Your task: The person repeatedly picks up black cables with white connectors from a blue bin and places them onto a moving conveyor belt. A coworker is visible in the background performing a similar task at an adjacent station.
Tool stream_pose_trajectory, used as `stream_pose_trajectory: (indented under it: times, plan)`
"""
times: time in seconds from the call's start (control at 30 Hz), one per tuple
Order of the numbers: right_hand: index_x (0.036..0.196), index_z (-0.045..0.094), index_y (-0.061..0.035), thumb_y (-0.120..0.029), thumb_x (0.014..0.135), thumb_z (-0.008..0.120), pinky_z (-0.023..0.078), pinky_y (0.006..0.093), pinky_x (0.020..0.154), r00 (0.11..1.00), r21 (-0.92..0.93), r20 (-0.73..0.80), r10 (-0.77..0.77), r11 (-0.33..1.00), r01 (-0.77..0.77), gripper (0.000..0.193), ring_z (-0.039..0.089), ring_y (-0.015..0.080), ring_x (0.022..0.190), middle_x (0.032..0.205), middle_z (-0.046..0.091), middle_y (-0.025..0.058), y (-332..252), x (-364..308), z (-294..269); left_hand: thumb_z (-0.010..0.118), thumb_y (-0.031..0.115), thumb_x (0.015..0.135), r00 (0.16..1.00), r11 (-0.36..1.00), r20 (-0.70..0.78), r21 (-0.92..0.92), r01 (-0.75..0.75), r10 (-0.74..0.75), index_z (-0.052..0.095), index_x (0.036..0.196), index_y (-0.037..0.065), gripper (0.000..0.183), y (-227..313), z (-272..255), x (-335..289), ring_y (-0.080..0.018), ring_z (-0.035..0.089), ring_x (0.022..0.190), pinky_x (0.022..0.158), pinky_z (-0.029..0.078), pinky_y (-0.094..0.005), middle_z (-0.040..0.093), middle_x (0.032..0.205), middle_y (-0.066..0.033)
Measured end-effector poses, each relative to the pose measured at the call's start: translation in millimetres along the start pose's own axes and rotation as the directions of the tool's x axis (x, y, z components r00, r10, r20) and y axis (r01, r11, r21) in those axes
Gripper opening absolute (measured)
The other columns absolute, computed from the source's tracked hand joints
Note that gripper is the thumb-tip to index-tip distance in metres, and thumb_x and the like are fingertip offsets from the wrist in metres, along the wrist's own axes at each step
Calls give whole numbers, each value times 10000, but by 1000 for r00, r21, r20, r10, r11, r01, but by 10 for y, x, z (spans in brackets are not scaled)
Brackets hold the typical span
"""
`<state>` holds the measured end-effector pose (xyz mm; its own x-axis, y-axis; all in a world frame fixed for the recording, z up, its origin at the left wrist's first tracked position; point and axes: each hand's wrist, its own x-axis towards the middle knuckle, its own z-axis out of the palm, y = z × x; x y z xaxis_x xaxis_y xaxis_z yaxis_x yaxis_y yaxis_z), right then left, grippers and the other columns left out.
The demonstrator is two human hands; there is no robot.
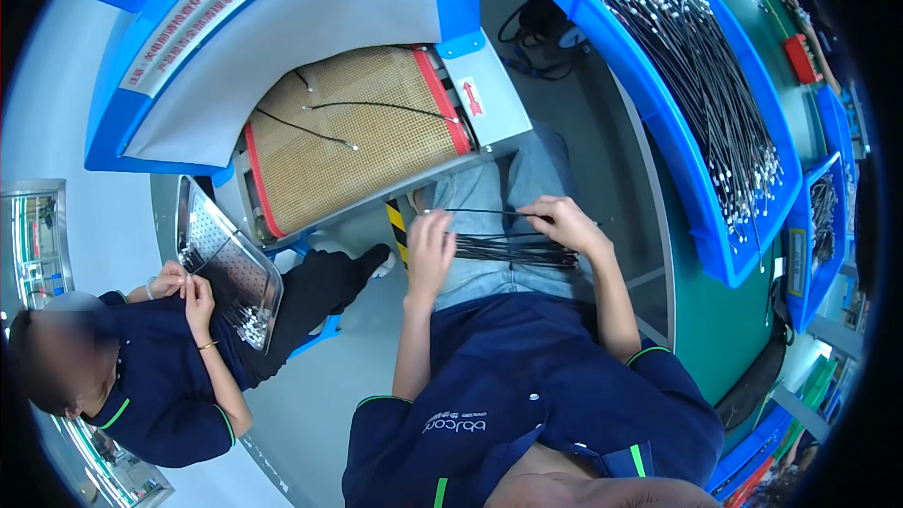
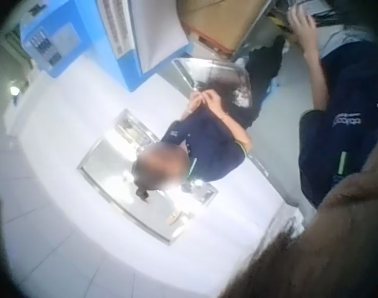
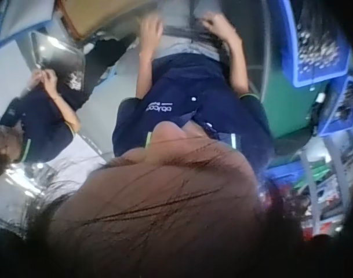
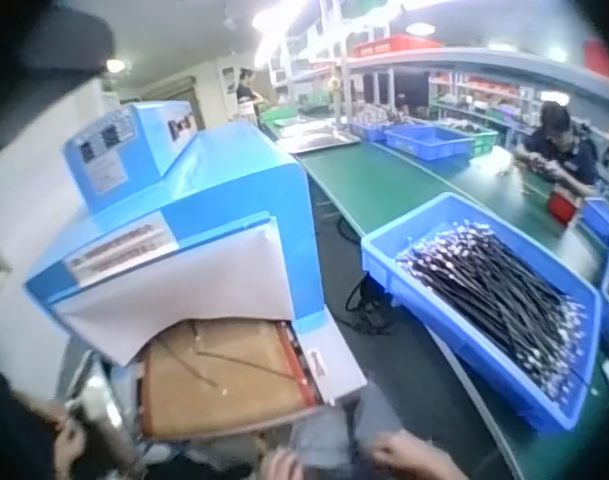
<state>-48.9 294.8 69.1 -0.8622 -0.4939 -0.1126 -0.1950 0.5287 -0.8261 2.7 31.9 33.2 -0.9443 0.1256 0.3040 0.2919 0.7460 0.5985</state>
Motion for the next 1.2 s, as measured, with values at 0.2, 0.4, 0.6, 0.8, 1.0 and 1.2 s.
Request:
stream_pose_trajectory:
  times: [0.2,0.4,0.6,0.8,1.0,1.2]
  plan:
    - [998,677,-23,-107,787,636,499,391,768,1000,-10,19,-14,1000,14,231,627,326,858,897,660,152,-210,60,-114,556,157,900,969,977,211,199,84,-126,582,1043,49,181,-154,-254,147,-330,560,951,825,443,-433,582,998,-132]
    - [946,684,-57,-78,763,642,490,392,820,998,-339,-59,27,940,-46,189,632,293,869,868,664,125,-251,-168,-404,529,126,915,946,968,225,-32,248,-235,593,973,34,127,-269,-406,38,-340,579,826,716,461,-419,579,876,-148]
    - [927,690,-41,-110,740,665,505,355,705,955,-239,-51,-293,932,273,201,628,260,777,810,652,87,-484,133,-125,536,108,917,942,951,336,-294,92,13,605,1012,10,153,320,-146,332,-316,596,795,700,465,-364,601,895,-142]
    - [860,669,-41,-112,756,696,504,360,650,924,-162,-137,-357,928,335,130,614,259,710,809,622,71,-405,129,-112,541,108,924,889,898,450,-355,259,-78,620,1030,11,164,345,-219,396,-220,614,727,650,474,-312,592,826,-124]
    - [846,674,-44,-104,747,705,502,339,627,906,-178,-209,-368,925,335,119,613,243,697,786,618,67,-430,186,-54,655,123,837,986,993,160,-118,-20,39,642,992,21,186,466,-260,452,-271,613,754,670,485,-363,616,837,-112]
    - [851,677,-49,-107,753,704,503,337,628,900,-184,-198,-388,917,355,117,616,232,700,790,621,58,-444,202,-64,699,110,799,976,966,209,-234,113,-63,677,921,19,154,402,-315,439,-259,621,744,656,482,-346,643,831,-110]
